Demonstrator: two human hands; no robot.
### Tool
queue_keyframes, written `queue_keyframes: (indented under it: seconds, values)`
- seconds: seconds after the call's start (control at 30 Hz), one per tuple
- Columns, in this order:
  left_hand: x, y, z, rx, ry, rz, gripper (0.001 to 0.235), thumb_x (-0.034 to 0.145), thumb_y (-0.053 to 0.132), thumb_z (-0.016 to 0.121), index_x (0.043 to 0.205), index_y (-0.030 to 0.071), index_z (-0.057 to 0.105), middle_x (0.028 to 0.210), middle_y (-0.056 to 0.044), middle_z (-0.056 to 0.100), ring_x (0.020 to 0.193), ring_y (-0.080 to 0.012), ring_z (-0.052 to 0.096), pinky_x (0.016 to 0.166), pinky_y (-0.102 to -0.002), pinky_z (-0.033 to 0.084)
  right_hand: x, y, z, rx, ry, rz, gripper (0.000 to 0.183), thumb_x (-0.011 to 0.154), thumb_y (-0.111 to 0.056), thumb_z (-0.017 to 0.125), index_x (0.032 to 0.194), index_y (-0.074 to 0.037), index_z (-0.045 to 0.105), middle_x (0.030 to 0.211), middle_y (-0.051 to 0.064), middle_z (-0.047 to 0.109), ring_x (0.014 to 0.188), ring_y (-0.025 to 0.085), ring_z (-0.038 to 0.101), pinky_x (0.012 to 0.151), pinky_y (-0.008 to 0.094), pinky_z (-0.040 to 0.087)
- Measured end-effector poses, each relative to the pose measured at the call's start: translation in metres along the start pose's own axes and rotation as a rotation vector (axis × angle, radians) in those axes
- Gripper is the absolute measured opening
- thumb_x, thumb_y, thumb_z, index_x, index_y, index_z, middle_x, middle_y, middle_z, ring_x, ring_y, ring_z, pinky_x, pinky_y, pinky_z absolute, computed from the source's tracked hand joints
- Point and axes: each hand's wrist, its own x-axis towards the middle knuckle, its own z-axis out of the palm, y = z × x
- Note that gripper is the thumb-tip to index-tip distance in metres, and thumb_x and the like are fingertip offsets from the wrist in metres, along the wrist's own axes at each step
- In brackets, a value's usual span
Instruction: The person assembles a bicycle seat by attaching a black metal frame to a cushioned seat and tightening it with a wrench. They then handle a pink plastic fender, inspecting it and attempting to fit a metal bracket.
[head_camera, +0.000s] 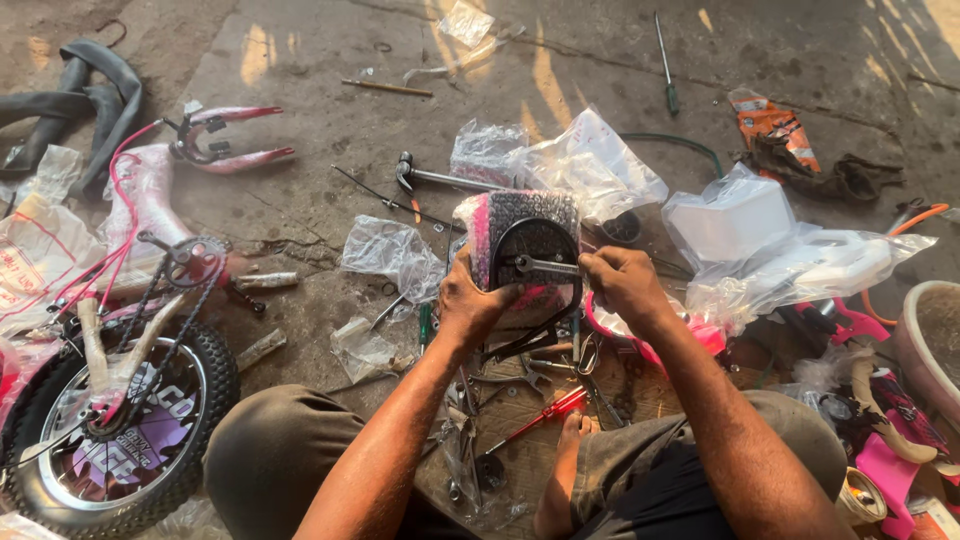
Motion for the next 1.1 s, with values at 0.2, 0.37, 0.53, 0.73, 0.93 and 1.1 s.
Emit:
queue_keyframes:
  seconds: [0.2, 0.37, 0.53, 0.73, 0.93, 1.1]
  values:
    - [-0.009, 0.000, -0.004, -0.136, -0.197, -0.085, 0.071, 0.063, 0.019, 0.089, 0.127, 0.002, 0.061, 0.109, -0.012, 0.078, 0.101, -0.0229, 0.075, 0.094, -0.036, 0.057, 0.000, 0.002, -0.006, -0.478, -0.111, -0.311, 0.026, 0.091, -0.030, 0.074, 0.096, -0.005, 0.081, 0.079, 0.003, 0.074, 0.073, 0.012, 0.066, 0.067, 0.030, 0.053]
    - [-0.015, 0.003, -0.001, -0.180, -0.131, -0.039, 0.072, 0.065, 0.017, 0.089, 0.129, 0.000, 0.059, 0.109, -0.011, 0.077, 0.100, -0.0206, 0.075, 0.092, -0.033, 0.059, -0.009, -0.013, 0.004, -0.512, -0.102, -0.447, 0.028, 0.093, -0.029, 0.070, 0.097, -0.001, 0.074, 0.079, 0.010, 0.072, 0.073, 0.017, 0.067, 0.068, 0.035, 0.053]
    - [-0.017, 0.006, 0.002, -0.089, -0.052, -0.051, 0.071, 0.065, 0.017, 0.091, 0.126, 0.000, 0.060, 0.106, -0.013, 0.077, 0.096, -0.0213, 0.076, 0.087, -0.033, 0.060, -0.041, 0.000, 0.037, -0.485, 0.115, -0.234, 0.025, 0.096, -0.027, 0.064, 0.098, -0.003, 0.072, 0.075, 0.016, 0.069, 0.070, 0.022, 0.068, 0.068, 0.040, 0.053]
    - [-0.009, 0.004, 0.000, -0.102, -0.035, 0.013, 0.069, 0.068, 0.016, 0.092, 0.127, 0.000, 0.061, 0.110, -0.014, 0.077, 0.099, -0.0217, 0.075, 0.089, -0.034, 0.059, -0.043, -0.006, 0.054, -0.381, 0.067, -0.187, 0.025, 0.099, -0.026, 0.063, 0.098, -0.002, 0.071, 0.071, 0.011, 0.067, 0.064, 0.018, 0.064, 0.060, 0.037, 0.051]
    - [-0.002, -0.012, -0.021, -0.503, -0.197, -0.107, 0.067, 0.071, 0.009, 0.085, 0.131, -0.002, 0.057, 0.116, -0.013, 0.072, 0.102, -0.0215, 0.070, 0.094, -0.036, 0.058, -0.035, -0.010, -0.023, 0.305, -0.300, -0.006, 0.012, 0.092, -0.014, 0.063, 0.100, -0.006, 0.065, 0.079, 0.004, 0.067, 0.070, 0.015, 0.066, 0.063, 0.031, 0.055]
    - [0.003, -0.014, -0.027, -0.651, -0.149, -0.241, 0.070, 0.069, 0.004, 0.078, 0.133, -0.001, 0.051, 0.115, -0.014, 0.069, 0.098, -0.0229, 0.070, 0.091, -0.037, 0.058, -0.017, 0.010, 0.003, 0.374, -0.052, -0.292, 0.008, 0.094, -0.008, 0.067, 0.102, -0.006, 0.067, 0.084, 0.006, 0.069, 0.073, 0.014, 0.064, 0.066, 0.030, 0.054]
